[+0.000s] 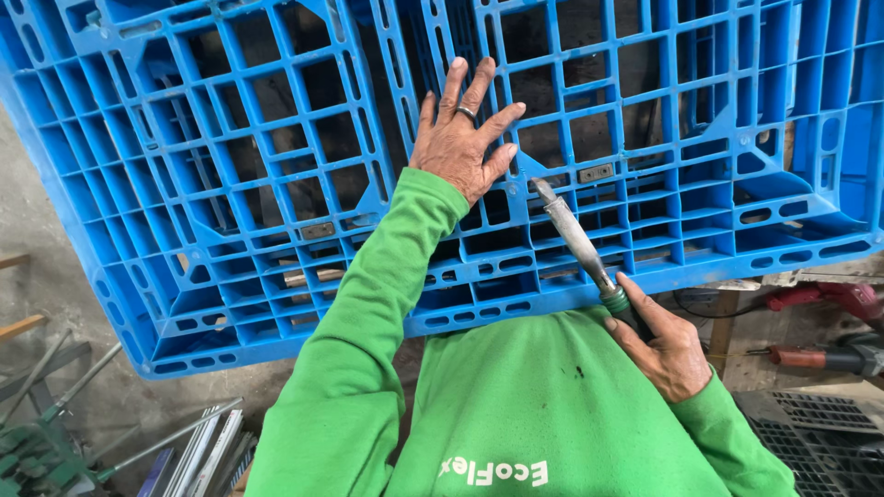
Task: The person uses a soldering iron to melt and fuse the plastic grid of a blue crate. They repeatedly apply the hot tip to the plastic bars, pressing and smoothing the softened material to join sections together.
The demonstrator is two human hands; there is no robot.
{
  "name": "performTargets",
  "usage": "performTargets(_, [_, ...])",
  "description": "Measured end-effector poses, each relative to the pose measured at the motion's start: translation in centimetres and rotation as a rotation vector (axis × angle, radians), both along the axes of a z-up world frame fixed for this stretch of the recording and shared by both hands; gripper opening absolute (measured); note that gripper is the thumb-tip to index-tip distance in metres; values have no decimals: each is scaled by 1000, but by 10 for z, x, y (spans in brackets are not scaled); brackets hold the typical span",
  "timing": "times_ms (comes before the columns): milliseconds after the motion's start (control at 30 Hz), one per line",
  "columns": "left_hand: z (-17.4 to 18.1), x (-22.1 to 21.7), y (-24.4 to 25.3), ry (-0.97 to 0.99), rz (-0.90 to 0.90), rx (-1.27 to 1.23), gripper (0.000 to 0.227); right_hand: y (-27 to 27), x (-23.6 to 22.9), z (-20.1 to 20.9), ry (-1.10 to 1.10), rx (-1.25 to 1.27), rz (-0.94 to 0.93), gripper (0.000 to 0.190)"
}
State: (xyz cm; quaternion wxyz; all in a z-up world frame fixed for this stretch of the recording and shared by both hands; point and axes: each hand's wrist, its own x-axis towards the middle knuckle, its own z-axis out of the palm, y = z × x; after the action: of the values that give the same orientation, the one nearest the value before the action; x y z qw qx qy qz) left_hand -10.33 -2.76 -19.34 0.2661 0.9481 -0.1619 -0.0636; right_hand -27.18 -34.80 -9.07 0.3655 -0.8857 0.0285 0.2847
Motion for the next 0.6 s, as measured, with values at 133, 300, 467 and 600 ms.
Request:
performTargets(133, [-1, -1, 0, 23, 9, -2, 48, 6, 4, 3, 31, 37, -16, 67])
performTargets(300, [-5, -2, 1, -38, -3, -28, 43, 16, 3, 11, 42, -26, 5, 69])
performTargets(467, [-2, -5, 2, -177, -86, -59, 27, 22, -4, 13, -107, -72, 33, 68])
performTargets(600, [5, -1, 0, -84, -227, 0, 28, 34, -14, 11, -112, -159, 31, 71])
